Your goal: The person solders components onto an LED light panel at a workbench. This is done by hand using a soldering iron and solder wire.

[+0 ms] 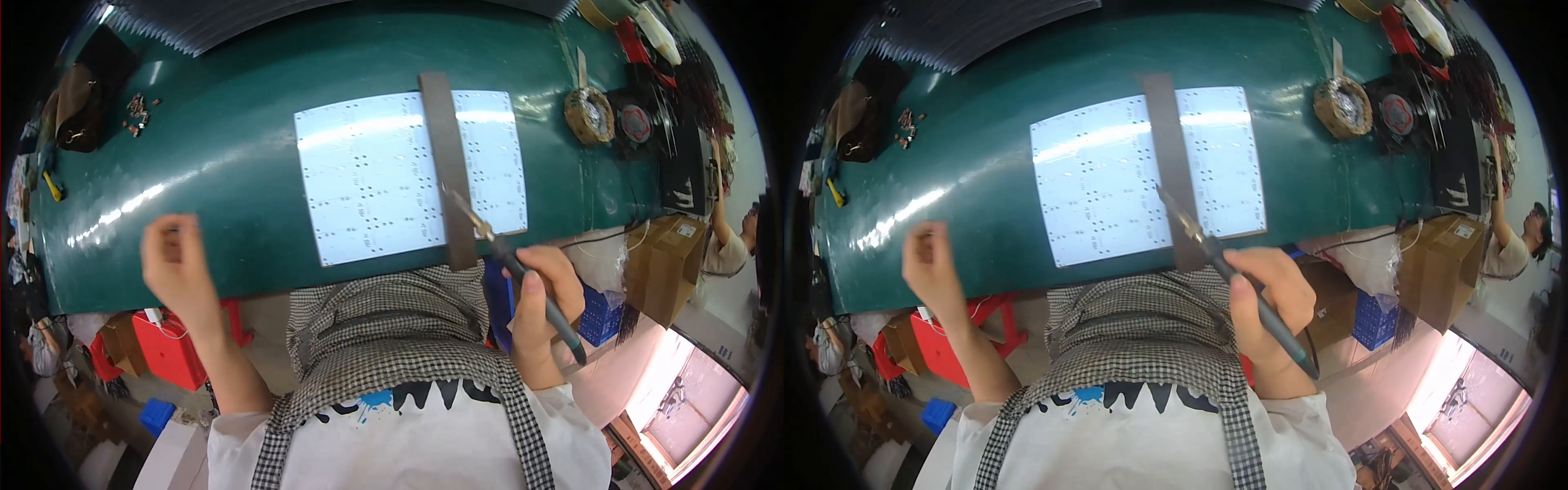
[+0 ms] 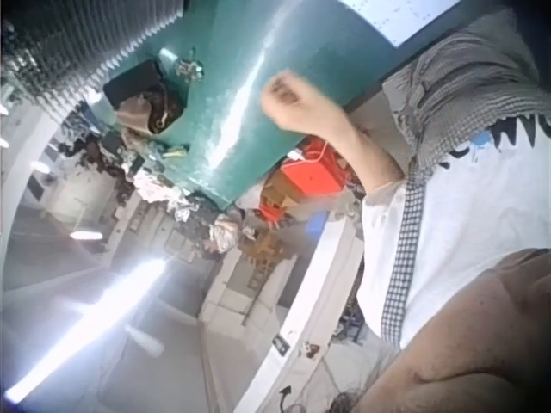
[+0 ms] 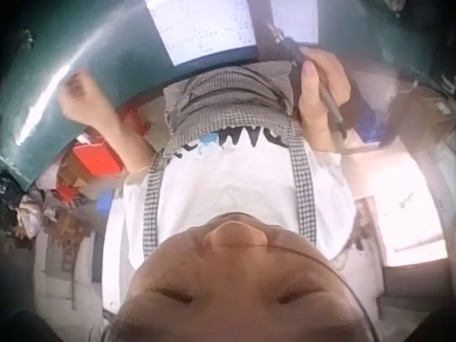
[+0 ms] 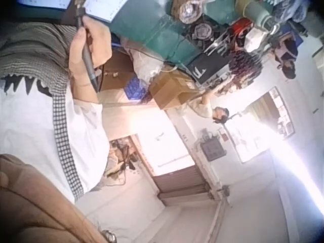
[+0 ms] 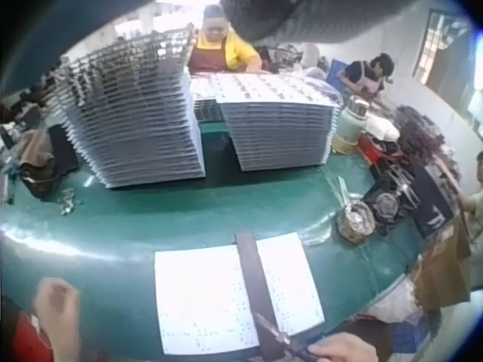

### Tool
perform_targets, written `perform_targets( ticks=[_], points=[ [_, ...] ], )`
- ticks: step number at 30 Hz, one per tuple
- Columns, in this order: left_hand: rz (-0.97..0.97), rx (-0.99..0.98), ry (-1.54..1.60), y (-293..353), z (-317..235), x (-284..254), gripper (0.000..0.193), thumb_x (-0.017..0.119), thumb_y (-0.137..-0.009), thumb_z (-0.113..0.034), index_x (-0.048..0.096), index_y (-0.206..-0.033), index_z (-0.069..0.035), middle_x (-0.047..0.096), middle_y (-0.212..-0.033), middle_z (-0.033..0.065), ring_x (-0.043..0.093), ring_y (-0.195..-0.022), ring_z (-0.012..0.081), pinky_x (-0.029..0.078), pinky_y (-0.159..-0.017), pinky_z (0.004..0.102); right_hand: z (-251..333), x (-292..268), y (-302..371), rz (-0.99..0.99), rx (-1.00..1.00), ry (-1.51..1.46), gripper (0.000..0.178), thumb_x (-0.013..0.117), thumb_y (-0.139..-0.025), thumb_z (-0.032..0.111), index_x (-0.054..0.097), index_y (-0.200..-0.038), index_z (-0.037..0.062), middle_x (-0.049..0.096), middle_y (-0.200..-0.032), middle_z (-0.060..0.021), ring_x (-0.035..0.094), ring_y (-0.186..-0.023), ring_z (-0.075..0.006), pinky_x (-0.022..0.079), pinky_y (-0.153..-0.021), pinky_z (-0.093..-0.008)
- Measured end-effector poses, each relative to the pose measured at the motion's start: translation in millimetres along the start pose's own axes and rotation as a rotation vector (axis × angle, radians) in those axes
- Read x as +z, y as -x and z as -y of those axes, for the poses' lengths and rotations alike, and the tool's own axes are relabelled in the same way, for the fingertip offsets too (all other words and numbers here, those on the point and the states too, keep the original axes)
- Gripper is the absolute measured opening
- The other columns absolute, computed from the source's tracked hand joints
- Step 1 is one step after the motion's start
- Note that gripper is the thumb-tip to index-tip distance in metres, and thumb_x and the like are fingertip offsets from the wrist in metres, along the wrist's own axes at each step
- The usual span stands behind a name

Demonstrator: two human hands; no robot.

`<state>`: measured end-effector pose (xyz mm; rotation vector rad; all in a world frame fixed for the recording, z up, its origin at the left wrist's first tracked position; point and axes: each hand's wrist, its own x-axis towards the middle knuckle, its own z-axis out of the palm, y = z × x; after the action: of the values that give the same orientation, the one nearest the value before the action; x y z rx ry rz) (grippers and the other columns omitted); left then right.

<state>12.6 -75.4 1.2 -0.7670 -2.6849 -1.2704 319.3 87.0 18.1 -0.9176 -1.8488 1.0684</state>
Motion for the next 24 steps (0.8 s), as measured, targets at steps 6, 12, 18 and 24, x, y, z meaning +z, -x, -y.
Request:
perform_targets(
  ticks=[6, 12, 18, 24],
  points=[
    [0.118, 0.368, 0.048, -17, -56, 64, 0.008, 0.064, -0.08, -0.002, 0.061, -0.088, -0.002, 0.058, -0.072, 0.0085, 0.052, -0.054, 0.0177, 0.042, -0.052, 0.0293, 5, 55, -54, 0.179, -0.031, -0.081, 0.026, 0.071, -0.076, 0.002, 0.065, -0.101, -0.0041, 0.066, -0.084, -0.0126, 0.063, -0.074, -0.0188, 0.049, -0.066, -0.0266],
    [0.434, 0.179, 0.104, -10, -69, 96, 0.007, 0.064, -0.078, -0.004, 0.059, -0.083, -0.003, 0.062, -0.075, 0.0117, 0.059, -0.059, 0.027, 0.047, -0.054, 0.0361, 1, 83, -68, 0.116, 0.048, -0.025, 0.016, 0.065, -0.08, 0.0, 0.067, -0.096, -0.0038, 0.067, -0.08, -0.0123, 0.063, -0.067, -0.0158, 0.049, -0.061, -0.024],
    [0.374, 0.256, 0.053, -16, -70, 107, 0.006, 0.063, -0.079, -0.003, 0.058, -0.082, -0.002, 0.062, -0.074, 0.0111, 0.061, -0.063, 0.0279, 0.048, -0.055, 0.0372, -1, 89, -74, 0.131, 0.09, -0.016, 0.015, 0.064, -0.081, -0.001, 0.067, -0.095, -0.0042, 0.067, -0.08, -0.012, 0.064, -0.068, -0.0154, 0.049, -0.061, -0.0237],
    [0.339, 0.271, 0.018, -15, -71, 114, 0.008, 0.063, -0.08, -0.002, 0.061, -0.087, -0.001, 0.065, -0.083, 0.0129, 0.061, -0.062, 0.0267, 0.048, -0.057, 0.0348, -4, 90, -75, 0.157, 0.079, -0.025, 0.015, 0.065, -0.081, 0.0, 0.067, -0.096, -0.0041, 0.067, -0.082, -0.0124, 0.064, -0.07, -0.0159, 0.05, -0.063, -0.024]
  ],
)
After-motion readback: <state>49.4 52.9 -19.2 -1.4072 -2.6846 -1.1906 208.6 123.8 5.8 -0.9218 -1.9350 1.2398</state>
